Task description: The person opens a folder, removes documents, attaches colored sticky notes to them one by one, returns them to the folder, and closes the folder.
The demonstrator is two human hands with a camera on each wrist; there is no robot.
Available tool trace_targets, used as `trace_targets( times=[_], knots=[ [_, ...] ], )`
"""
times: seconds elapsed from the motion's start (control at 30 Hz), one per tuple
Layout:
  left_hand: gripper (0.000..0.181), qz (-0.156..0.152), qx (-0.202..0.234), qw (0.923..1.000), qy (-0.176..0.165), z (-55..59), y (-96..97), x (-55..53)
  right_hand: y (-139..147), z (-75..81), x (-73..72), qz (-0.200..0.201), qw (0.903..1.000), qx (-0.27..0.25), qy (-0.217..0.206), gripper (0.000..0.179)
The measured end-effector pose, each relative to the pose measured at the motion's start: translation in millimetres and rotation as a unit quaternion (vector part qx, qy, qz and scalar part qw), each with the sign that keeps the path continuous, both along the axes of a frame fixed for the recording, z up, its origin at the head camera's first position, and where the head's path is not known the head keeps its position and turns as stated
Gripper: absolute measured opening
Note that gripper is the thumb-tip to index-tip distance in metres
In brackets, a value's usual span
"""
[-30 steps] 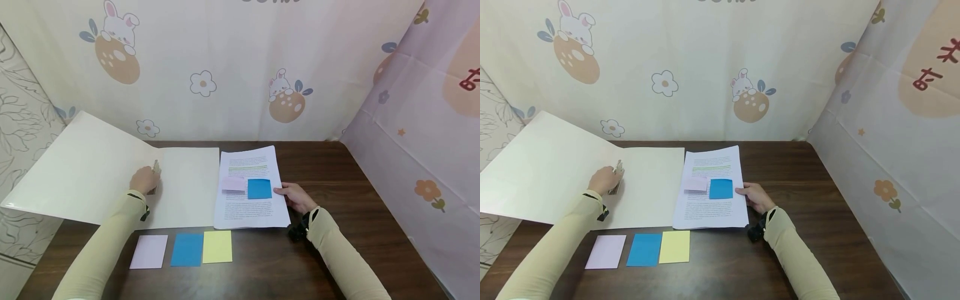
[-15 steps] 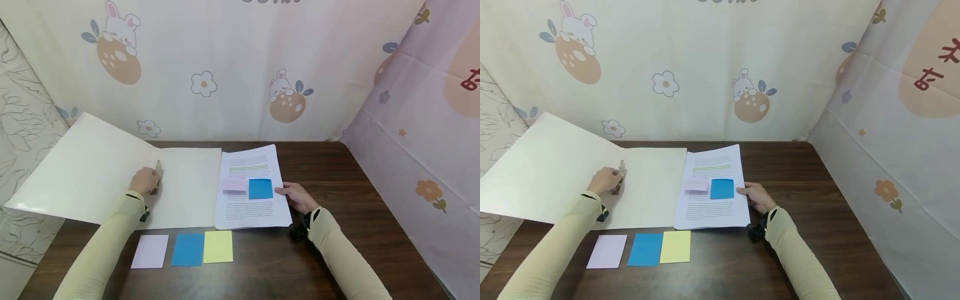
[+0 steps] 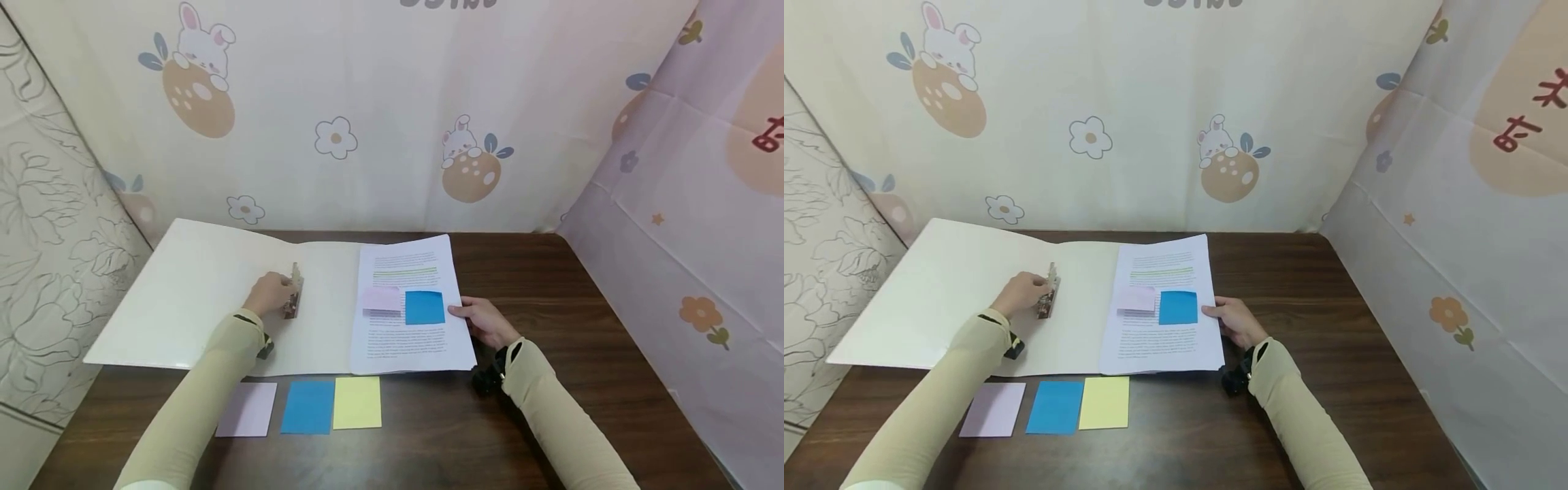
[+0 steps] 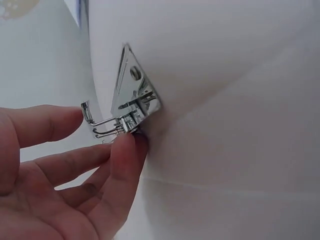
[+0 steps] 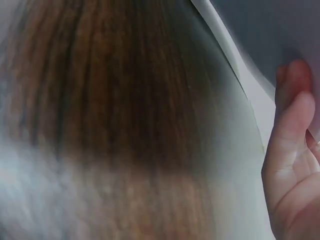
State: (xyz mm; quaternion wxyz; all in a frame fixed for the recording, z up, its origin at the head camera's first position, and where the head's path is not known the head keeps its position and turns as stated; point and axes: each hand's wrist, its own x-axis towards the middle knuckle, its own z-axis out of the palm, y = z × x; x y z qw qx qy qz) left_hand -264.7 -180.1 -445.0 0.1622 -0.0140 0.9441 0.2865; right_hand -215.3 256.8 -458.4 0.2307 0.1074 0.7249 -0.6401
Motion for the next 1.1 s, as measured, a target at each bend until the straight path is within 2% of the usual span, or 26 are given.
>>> trace_targets(
  times=[0.23,0.43,0.53,0.9,1.1],
  knots=[
    [0.043,-0.005,0.018,0.9998,0.006,-3.1,37.3,-2.2,-4.5,-0.9,0.8,-0.002,1.0,0.006,0.0,0.052],
    [0.028,-0.005,0.027,0.9992,0.028,-4.4,66.0,-1.9,-8.8,-0.3,-0.7,0.001,1.0,0.005,0.006,0.053],
    [0.025,-0.002,0.025,0.9991,0.035,-4.2,75.5,-1.4,-11.0,-0.4,-1.2,-0.001,0.9999,0.009,0.007,0.052],
    [0.03,0.004,0.021,0.9987,0.046,0.6,91.3,1.9,-17.8,-4.1,-3.5,-0.003,0.9999,0.016,-0.001,0.05],
    [0.028,0.011,0.023,0.9991,0.033,0.6,93.3,3.0,-25.5,-7.7,-4.7,0.002,0.9999,0.01,0.001,0.048]
  ],
)
